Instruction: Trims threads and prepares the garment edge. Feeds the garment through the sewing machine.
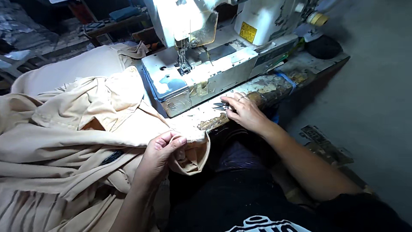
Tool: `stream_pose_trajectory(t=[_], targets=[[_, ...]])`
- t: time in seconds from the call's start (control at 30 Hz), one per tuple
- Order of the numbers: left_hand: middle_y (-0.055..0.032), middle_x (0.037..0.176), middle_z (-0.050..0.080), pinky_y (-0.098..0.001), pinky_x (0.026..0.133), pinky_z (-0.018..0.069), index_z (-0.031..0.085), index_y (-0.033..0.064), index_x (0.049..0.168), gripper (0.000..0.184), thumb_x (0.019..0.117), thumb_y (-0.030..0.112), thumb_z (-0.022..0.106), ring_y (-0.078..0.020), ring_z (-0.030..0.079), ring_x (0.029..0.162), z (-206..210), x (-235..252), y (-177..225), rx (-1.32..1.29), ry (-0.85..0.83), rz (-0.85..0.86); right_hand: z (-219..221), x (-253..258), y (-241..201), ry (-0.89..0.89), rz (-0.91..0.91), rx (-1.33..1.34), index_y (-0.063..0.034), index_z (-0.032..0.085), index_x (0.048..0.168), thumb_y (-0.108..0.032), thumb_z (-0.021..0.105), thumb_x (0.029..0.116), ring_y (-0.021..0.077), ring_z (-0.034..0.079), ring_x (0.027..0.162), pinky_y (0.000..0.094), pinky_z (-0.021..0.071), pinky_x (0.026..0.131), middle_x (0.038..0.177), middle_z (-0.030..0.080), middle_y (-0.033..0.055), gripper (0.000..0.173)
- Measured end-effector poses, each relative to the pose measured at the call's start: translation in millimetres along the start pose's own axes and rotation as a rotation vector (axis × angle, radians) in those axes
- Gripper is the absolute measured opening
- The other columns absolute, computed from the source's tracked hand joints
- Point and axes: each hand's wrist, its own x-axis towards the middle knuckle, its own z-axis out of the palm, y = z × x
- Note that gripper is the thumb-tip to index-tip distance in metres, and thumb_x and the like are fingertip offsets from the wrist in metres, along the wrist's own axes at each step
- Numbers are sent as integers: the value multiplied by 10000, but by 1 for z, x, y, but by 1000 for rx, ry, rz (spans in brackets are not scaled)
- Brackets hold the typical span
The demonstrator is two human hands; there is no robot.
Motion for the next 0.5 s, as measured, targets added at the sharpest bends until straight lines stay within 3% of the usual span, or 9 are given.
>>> stream_pose_trajectory(t=[0.07,0.13,0.2,0.27,0.3,0.37,0.4,0.47,0.5], targets=[[15,699,675,-180,629,553,706,78,867,173,955,16,571,-25,634,622,1,0,0,23,0,-14,-4,3,1,-74,1,59,-88,704,1304,-102,637,931,451,603,1106,589,485,948,1123,643,262,379],[15,709,679,-180,636,557,697,73,881,180,973,20,552,-25,642,632,2,0,0,27,6,-27,-6,0,2,2,-73,124,-80,762,1185,-107,644,946,407,624,1090,555,494,964,1104,658,233,268],[10,714,681,-183,644,559,696,68,881,184,979,20,547,-28,646,640,3,-1,0,19,19,-35,-4,-9,-2,265,-188,225,-55,790,1070,-63,624,946,289,676,1047,416,527,965,1087,713,190,207],[-1,716,685,-184,643,561,708,66,876,192,981,34,551,-33,650,645,4,0,-1,-10,45,-26,-17,-15,-25,449,-229,517,9,738,1123,-48,597,1000,133,696,961,279,598,876,1160,675,152,195],[-10,721,687,-192,647,566,707,63,878,193,985,38,548,-40,655,650,5,0,-2,-31,59,-24,-26,-21,-42,445,-210,654,-20,685,1182,-92,573,1037,74,694,895,246,628,781,1181,647,80,198],[-29,741,700,-215,669,583,710,54,895,209,998,39,529,-57,673,673,7,1,-2,-72,68,-4,-31,-36,-79,307,-156,855,-78,629,1261,-158,513,1065,7,614,682,191,558,568,1036,665,-6,241],[-25,740,704,-211,667,585,713,61,891,218,998,37,525,-50,676,673,8,2,-2,-82,72,16,-27,-42,-94,201,-172,925,-38,629,1284,-158,494,1069,-2,587,686,176,522,589,986,676,12,280],[-20,735,704,-213,669,587,710,70,872,228,994,27,522,-47,678,673,9,1,-1,-98,91,40,-12,-48,-112,35,-222,980,63,655,1236,-134,471,1084,-5,613,781,158,523,706,1034,715,92,309],[-21,732,704,-215,667,587,706,72,863,231,993,23,522,-49,679,672,9,-1,0,-102,102,45,-4,-48,-117,-4,-206,977,78,667,1199,-122,465,1085,-7,605,753,150,513,688,999,712,99,306]])
